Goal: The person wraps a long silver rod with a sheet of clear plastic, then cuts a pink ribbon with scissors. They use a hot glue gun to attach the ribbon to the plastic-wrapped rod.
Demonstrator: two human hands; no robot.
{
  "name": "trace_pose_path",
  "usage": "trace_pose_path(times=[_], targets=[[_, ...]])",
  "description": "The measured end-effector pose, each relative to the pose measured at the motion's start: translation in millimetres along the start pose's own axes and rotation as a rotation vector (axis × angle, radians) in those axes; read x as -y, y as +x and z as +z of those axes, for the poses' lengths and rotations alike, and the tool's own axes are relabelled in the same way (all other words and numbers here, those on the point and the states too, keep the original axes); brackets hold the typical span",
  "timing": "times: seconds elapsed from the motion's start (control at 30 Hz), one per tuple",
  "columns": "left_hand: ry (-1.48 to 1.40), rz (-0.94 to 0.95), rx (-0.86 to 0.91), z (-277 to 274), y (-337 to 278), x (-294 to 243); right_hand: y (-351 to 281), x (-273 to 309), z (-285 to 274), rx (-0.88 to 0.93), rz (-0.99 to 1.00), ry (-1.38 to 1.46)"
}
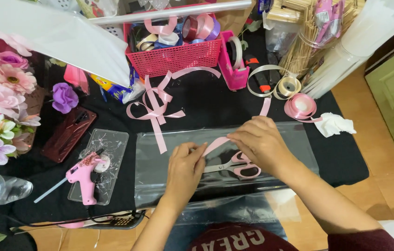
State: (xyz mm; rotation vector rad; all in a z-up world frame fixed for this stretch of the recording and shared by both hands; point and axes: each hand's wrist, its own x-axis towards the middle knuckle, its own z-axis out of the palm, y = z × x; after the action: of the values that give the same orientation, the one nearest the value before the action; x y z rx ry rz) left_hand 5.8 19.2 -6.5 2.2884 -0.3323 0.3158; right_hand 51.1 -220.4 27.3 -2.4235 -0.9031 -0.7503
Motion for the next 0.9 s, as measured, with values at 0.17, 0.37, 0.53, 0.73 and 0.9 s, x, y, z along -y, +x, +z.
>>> trace_pose_path(times=[0.17, 0.37, 0.53, 0.73, 0.9], targets=[[0.053, -0.009, 0.127, -8.7, 7.2, 4.2, 10.7, 1.6, -5.9, 0.045, 0.046, 0.028], [-0.294, -0.174, 0.016, -4.1, 25.5, 14.5, 17.1, 0.2, 12.6, 0.182, 0.242, 0.314], [-0.568, -0.227, 0.054, 5.7, 49.9, 35.4, 12.4, -16.2, 47.4, 0.441, 0.643, 0.561], [-0.449, -0.150, 0.075, 9.7, 44.4, 47.8, 15.9, -12.5, 70.2, 0.511, 0.704, 0.707], [-0.359, -0.223, 0.054, 26.7, 50.5, 74.1, 17.6, -9.3, 84.5, 0.493, 0.725, 0.802]])
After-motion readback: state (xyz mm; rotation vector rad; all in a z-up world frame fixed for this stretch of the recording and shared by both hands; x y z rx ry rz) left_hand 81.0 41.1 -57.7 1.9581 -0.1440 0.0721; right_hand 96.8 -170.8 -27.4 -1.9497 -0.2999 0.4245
